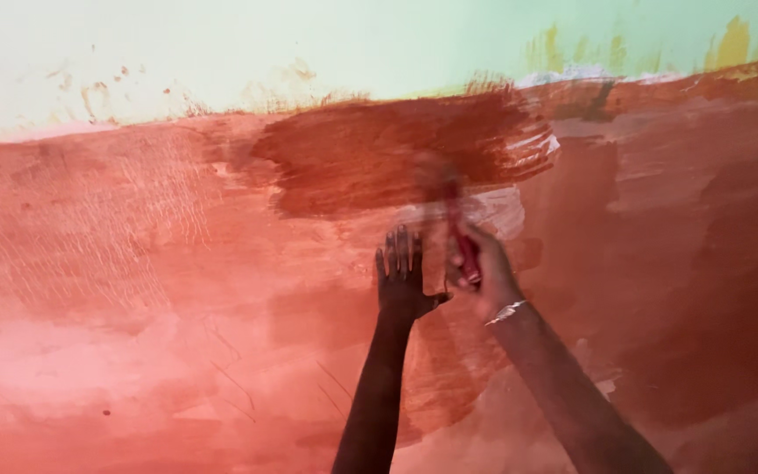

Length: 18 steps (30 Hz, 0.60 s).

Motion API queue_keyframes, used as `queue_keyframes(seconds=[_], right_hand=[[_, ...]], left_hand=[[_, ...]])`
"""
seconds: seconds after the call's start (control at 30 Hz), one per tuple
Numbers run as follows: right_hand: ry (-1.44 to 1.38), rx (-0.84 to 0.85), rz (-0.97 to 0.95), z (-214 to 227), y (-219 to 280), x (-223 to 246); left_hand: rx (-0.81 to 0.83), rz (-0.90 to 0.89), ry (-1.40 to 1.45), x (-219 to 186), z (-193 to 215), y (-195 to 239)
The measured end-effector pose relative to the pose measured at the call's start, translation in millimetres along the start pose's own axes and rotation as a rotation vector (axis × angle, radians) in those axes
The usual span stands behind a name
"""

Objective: The person paints a wall with reddish-brown paint using a brush. They repeatedly dip the brush into a paint can and apply horizontal strokes to the wall surface, gradually covering more area.

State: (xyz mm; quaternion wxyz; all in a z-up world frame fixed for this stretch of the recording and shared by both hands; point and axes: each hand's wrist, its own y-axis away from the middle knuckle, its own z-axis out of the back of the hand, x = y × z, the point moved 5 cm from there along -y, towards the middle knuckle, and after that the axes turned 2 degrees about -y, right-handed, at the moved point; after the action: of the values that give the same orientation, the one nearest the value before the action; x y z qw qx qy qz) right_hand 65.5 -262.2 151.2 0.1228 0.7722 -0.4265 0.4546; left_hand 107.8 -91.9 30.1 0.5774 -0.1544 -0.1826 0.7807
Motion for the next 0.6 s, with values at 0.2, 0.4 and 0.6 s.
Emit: queue_keyframes(seconds=[0.2,0.4,0.6], right_hand=[[-0.052,-0.197,0.238,35.0,6.4,25.0],[0.080,0.021,-0.025,-18.6,-17.4,-11.9],[0.173,0.420,-0.248,-88.7,-8.9,-56.2]], left_hand=[[-0.063,-0.033,-0.017,-6.5,29.0,14.4],[0.016,-0.001,-0.027,-2.7,1.9,0.5],[-0.101,-0.152,2.800,0.5,-32.2,-11.9]])
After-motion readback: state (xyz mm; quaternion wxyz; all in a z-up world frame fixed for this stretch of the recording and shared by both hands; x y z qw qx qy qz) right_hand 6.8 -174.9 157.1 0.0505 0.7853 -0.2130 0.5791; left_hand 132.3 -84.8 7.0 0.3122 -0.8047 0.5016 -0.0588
